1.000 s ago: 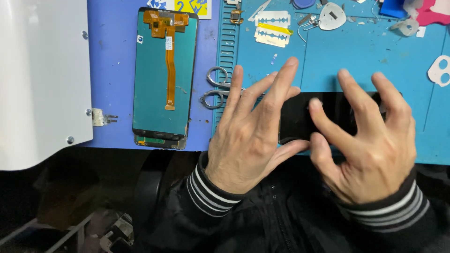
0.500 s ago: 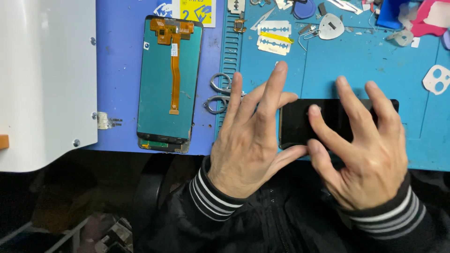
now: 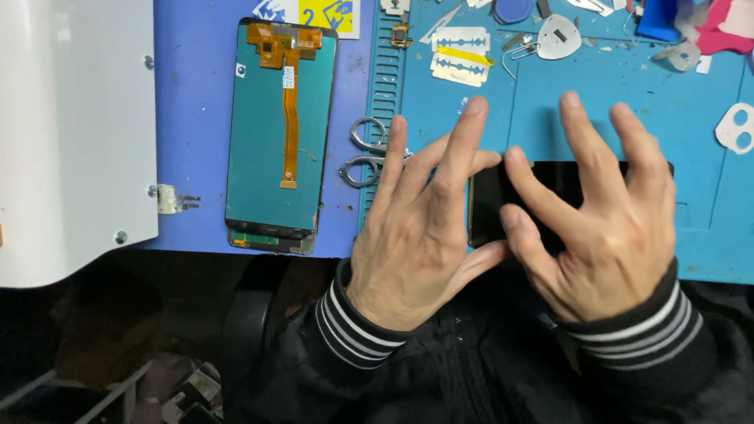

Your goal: Cleaning and preparing a smartphone display panel for remanufacturing at a repair workbench.

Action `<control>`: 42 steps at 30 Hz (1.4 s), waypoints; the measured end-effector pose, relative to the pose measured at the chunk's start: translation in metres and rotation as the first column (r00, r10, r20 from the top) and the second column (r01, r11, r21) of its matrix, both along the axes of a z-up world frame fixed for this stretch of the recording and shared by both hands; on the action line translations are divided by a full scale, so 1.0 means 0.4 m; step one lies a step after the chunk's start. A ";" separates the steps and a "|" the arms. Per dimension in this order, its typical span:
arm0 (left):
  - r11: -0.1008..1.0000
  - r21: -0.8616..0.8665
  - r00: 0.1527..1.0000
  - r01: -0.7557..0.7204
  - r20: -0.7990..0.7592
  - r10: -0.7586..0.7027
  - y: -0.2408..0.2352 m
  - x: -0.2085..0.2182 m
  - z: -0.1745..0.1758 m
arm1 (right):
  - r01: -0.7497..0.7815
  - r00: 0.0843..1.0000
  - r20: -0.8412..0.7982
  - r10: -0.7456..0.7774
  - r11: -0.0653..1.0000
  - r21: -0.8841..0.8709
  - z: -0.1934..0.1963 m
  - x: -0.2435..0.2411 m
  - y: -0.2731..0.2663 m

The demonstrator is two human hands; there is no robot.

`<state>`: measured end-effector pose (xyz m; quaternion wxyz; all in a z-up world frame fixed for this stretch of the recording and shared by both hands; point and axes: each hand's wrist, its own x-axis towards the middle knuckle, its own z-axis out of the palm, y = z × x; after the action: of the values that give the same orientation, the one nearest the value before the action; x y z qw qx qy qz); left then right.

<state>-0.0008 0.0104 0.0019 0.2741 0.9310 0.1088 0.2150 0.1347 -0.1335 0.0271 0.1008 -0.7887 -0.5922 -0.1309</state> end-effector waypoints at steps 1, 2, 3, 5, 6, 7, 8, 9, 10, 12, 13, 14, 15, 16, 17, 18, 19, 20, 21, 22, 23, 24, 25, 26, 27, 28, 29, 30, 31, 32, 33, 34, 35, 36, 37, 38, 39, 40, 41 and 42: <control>1.000 0.001 1.000 0.005 0.002 -0.005 -0.002 0.000 0.000 | 0.005 1.000 0.002 -0.005 1.000 0.001 0.003 -0.007 -0.007; 1.000 -0.004 1.000 0.012 0.010 -0.012 -0.001 -0.002 0.002 | 0.019 1.000 -0.023 -0.019 1.000 -0.004 0.007 -0.016 -0.012; 1.000 -0.007 1.000 0.012 0.019 -0.012 0.002 -0.004 0.003 | 0.024 0.999 -0.048 -0.025 1.000 -0.008 0.010 -0.023 -0.011; 1.000 0.013 1.000 0.008 -0.006 -0.008 0.003 -0.003 0.007 | 0.034 0.999 -0.032 -0.034 0.999 -0.025 0.013 -0.026 -0.028; 1.000 0.031 0.999 0.007 -0.033 -0.006 0.001 -0.002 0.007 | 0.046 0.999 -0.019 -0.047 0.998 -0.044 0.012 -0.027 -0.038; 0.999 0.030 0.999 0.012 -0.033 -0.011 0.000 -0.002 0.004 | 0.051 0.998 -0.019 -0.052 0.998 -0.044 0.007 -0.019 -0.022; 1.000 -0.007 1.000 0.001 0.016 -0.001 -0.003 -0.002 0.002 | 0.027 1.000 -0.015 -0.027 1.000 -0.008 0.001 -0.010 -0.007; 0.999 -0.042 0.998 -0.008 0.064 0.010 -0.003 -0.001 0.002 | 0.003 1.000 -0.011 -0.003 0.999 0.032 -0.003 -0.001 0.010; 0.999 -0.039 0.998 -0.003 0.063 0.005 -0.003 -0.003 0.005 | 0.008 1.000 -0.012 -0.007 0.999 0.034 0.002 -0.006 -0.001; 1.000 -0.009 1.000 -0.009 0.001 0.009 -0.002 -0.004 0.009 | 0.007 1.000 -0.017 -0.008 1.000 -0.013 0.014 -0.011 -0.017; 1.000 -0.009 1.000 -0.015 0.004 0.016 -0.001 -0.003 0.010 | 0.001 1.000 -0.014 -0.001 1.000 -0.013 0.015 -0.010 -0.019; 1.000 0.011 1.000 -0.014 -0.018 0.015 0.000 -0.002 0.011 | 0.011 1.000 -0.015 -0.012 1.000 -0.014 0.015 -0.008 -0.022; 1.000 0.030 0.999 -0.007 -0.047 0.008 -0.001 -0.005 0.012 | 0.028 0.999 -0.023 -0.028 1.000 -0.014 0.013 -0.012 -0.029; 0.999 0.031 0.999 -0.007 -0.052 0.008 -0.001 -0.007 0.008 | 0.027 0.999 -0.027 -0.028 1.000 -0.014 0.007 -0.009 -0.011; 1.000 0.001 1.000 -0.013 -0.006 0.013 -0.003 -0.006 0.005 | 0.021 1.000 -0.021 -0.021 1.000 0.014 0.003 -0.005 0.005; 0.999 -0.029 0.999 -0.017 0.040 0.018 -0.004 -0.004 0.002 | 0.014 1.000 -0.014 -0.014 0.999 0.041 0.000 0.000 0.021; 0.999 -0.032 0.999 -0.014 0.041 0.016 -0.005 -0.003 0.003 | 0.017 1.000 -0.013 -0.016 0.999 0.037 0.003 -0.002 0.007; 0.999 -0.039 0.999 -0.009 0.038 0.011 -0.005 -0.004 0.004 | 0.018 0.999 -0.034 -0.017 1.000 0.015 0.006 -0.006 -0.005; 0.999 -0.043 0.999 -0.014 0.034 0.015 0.000 -0.007 0.006 | 0.009 0.998 -0.056 -0.009 1.000 -0.003 0.009 -0.008 -0.010; 0.999 -0.043 0.999 -0.020 0.036 0.022 0.001 -0.002 0.007 | 0.002 0.999 -0.054 -0.002 1.000 -0.003 0.012 -0.006 -0.013; 1.000 0.015 1.000 -0.022 -0.013 0.022 0.002 -0.003 0.009 | 0.003 0.999 -0.037 -0.004 1.000 -0.003 0.010 -0.009 -0.017; 0.997 0.072 0.998 -0.020 -0.062 0.025 0.000 -0.001 0.010 | 0.005 1.000 -0.020 -0.005 1.000 -0.002 0.008 -0.010 -0.023; 0.997 0.070 0.998 -0.014 -0.062 0.018 0.000 -0.002 0.008 | 0.011 1.000 -0.020 -0.011 1.000 -0.004 0.001 -0.004 -0.007; 0.999 0.038 0.999 -0.016 -0.044 0.017 -0.002 -0.001 0.005 | 0.009 1.000 0.011 -0.009 1.000 0.020 -0.007 0.003 0.009; 1.000 0.007 1.000 -0.017 -0.026 0.017 -0.001 -0.001 0.005 | 0.005 0.999 0.042 -0.007 0.999 0.046 -0.014 0.010 0.027; 1.000 0.008 1.000 -0.011 -0.025 0.011 -0.002 -0.001 0.006 | 0.012 0.999 0.042 -0.014 0.999 0.047 -0.005 0.002 0.013; 1.000 -0.004 1.000 -0.011 -0.007 0.011 -0.001 -0.001 0.006 | 0.012 1.000 0.020 -0.013 1.000 0.011 0.003 -0.003 0.003; 1.000 -0.015 1.000 -0.010 0.012 0.010 0.001 -0.002 0.007 | 0.012 1.000 -0.002 -0.012 1.000 -0.025 0.011 -0.010 -0.005; 1.000 -0.014 1.000 -0.016 0.012 0.016 0.003 -0.001 0.008 | 0.006 1.000 -0.003 -0.006 1.000 -0.025 0.012 -0.009 -0.004; 1.000 0.001 1.000 -0.016 0.003 0.016 0.004 0.000 0.009 | 0.004 1.000 -0.004 -0.004 1.000 -0.015 0.011 -0.008 -0.005; 1.000 0.014 1.000 -0.006 -0.009 0.006 0.002 0.001 0.008 | 0.011 1.000 -0.008 -0.011 1.000 -0.007 0.010 -0.012 -0.013; 1.000 0.013 1.000 -0.002 -0.011 0.003 -0.002 -0.001 0.004 | 0.015 1.000 -0.011 -0.015 1.000 -0.008 0.004 -0.010 -0.001; 1.000 -0.009 1.000 -0.021 0.013 0.021 -0.004 0.000 0.002 | 0.014 1.000 0.006 -0.014 1.000 0.018 0.000 -0.006 0.011; 0.999 -0.032 0.999 -0.038 0.036 0.040 -0.005 0.001 0.001 | 0.012 1.000 0.023 -0.013 0.999 0.044 -0.003 -0.003 0.023; 0.999 -0.032 0.998 -0.038 0.039 0.039 -0.005 0.000 0.005 | 0.012 1.000 0.027 -0.013 0.999 0.044 0.004 -0.005 0.007; 0.999 -0.043 0.999 -0.023 0.042 0.025 -0.003 -0.002 0.009 | 0.013 1.000 0.005 -0.014 1.000 0.013 0.011 -0.008 -0.008; 0.998 -0.053 0.999 -0.014 0.044 0.016 0.000 -0.005 0.013 | 0.008 1.000 -0.016 -0.008 1.000 -0.017 0.017 -0.010 -0.019; 0.998 -0.051 0.999 -0.020 0.047 0.022 0.003 -0.002 0.012 | 0.002 1.000 -0.014 -0.002 1.000 -0.015 0.018 -0.008 -0.012; 0.999 -0.042 0.999 -0.018 0.045 0.020 0.003 -0.003 0.010 | 0.002 1.000 -0.013 -0.002 1.000 -0.004 0.015 -0.011 -0.009; 0.999 -0.032 0.999 -0.017 0.042 0.018 0.002 -0.001 0.008 | 0.002 1.000 -0.012 -0.002 1.000 0.007 0.012 -0.012 -0.008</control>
<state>-0.0013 0.0111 0.0051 0.2893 0.9207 0.1146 0.2355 0.1298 -0.1366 0.0320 0.1069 -0.7897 -0.5903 -0.1285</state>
